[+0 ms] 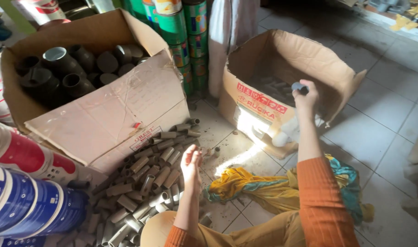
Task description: The person sits on the floor and wipes small cylindrical metal parts with a cloth. They pick up each part from a pile, wipe it, and place it into a cardboard box. The person repeats this process for multiple parts throughout the clip.
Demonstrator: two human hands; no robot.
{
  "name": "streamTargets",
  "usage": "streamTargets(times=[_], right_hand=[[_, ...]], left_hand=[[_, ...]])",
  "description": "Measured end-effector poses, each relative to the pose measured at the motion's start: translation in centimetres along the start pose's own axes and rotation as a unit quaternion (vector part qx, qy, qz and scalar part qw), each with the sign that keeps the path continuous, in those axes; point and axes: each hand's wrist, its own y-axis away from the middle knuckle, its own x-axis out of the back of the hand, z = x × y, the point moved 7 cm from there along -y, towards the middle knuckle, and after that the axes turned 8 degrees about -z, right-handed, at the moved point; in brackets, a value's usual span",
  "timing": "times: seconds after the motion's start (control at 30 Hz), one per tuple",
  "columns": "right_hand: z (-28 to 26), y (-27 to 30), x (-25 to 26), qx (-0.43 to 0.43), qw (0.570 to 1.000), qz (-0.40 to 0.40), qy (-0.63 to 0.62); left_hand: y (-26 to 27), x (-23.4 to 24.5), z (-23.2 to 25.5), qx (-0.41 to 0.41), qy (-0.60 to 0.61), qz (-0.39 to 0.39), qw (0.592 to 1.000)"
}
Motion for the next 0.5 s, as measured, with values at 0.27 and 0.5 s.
streamTargets(times=[0.27,0.5], right_hand=[[-10.2,8.6,-2.6,0.195,0.948,-0.191,-0.166],[9.0,22.8,-16.3,-0.116,0.874,-0.447,0.153]], left_hand=[[-2.7,6.7,4.8,-0.104,0.072,0.123,0.984],[-2.5,6.4,6.6,-0.14,0.036,0.141,0.979]])
